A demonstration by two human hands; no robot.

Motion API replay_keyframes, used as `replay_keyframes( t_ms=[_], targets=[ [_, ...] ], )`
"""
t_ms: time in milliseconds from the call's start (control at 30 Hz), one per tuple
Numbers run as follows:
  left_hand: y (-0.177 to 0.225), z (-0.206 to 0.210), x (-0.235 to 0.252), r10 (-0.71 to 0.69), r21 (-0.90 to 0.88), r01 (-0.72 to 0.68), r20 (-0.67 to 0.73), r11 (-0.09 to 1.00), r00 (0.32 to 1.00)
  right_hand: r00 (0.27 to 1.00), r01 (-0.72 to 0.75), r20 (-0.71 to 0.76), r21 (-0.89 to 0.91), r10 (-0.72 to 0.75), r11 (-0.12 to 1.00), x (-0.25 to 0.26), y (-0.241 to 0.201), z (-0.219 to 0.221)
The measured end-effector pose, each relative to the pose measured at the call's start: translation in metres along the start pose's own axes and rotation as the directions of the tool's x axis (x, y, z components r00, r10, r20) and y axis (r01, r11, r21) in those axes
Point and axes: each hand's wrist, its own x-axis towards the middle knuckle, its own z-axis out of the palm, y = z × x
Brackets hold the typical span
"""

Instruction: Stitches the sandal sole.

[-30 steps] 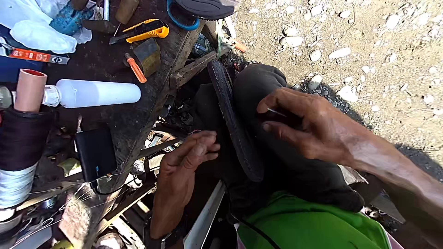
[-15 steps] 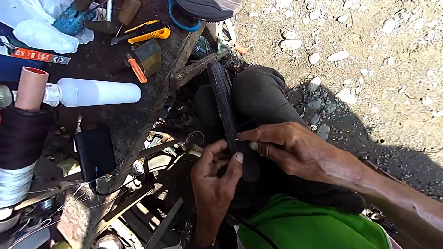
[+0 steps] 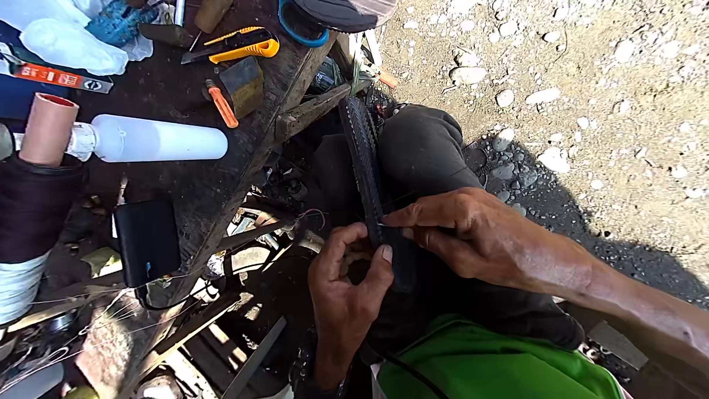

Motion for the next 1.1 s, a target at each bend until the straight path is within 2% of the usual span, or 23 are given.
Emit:
replay_keyframes(
  t_ms=[133,233,367,500,600,700,867,1100],
  targets=[
    [-0.004,0.009,0.003,0.076,0.049,-0.074,-0.045,0.996,0.996,0.995,0.029,0.095,-0.208,-0.009,0.978,0.012,-0.014,-0.021],
    [-0.008,0.017,0.004,0.116,0.082,-0.108,-0.092,0.991,0.989,0.98,0.024,0.197,-0.301,0.037,0.953,0.025,-0.024,-0.034],
    [-0.008,0.021,0.005,0.116,0.076,-0.107,-0.125,0.991,0.985,0.97,0.051,0.238,-0.366,0.041,0.929,0.035,-0.03,-0.037],
    [-0.009,0.017,0.005,0.108,0.02,-0.107,-0.092,0.994,0.99,0.969,0.053,0.244,-0.325,0.029,0.944,0.035,-0.024,-0.038],
    [-0.006,-0.002,0.01,-0.035,-0.175,0.046,0.069,0.984,0.997,0.975,0.076,0.223,-0.283,-0.011,0.956,0.026,-0.014,-0.04],
    [-0.007,-0.019,0.023,-0.201,-0.326,0.256,0.194,0.91,0.96,0.984,0.092,0.173,-0.306,-0.04,0.948,0.019,-0.009,-0.033],
    [0.009,-0.028,0.045,-0.381,-0.247,0.453,0.288,0.857,0.878,0.991,0.133,0.06,-0.289,-0.12,0.948,0.016,-0.004,-0.017],
    [0.02,-0.035,0.059,-0.488,-0.141,0.567,0.368,0.812,0.791,0.985,0.163,-0.017,-0.252,-0.172,0.954,0.013,0.001,-0.007]
  ],
)
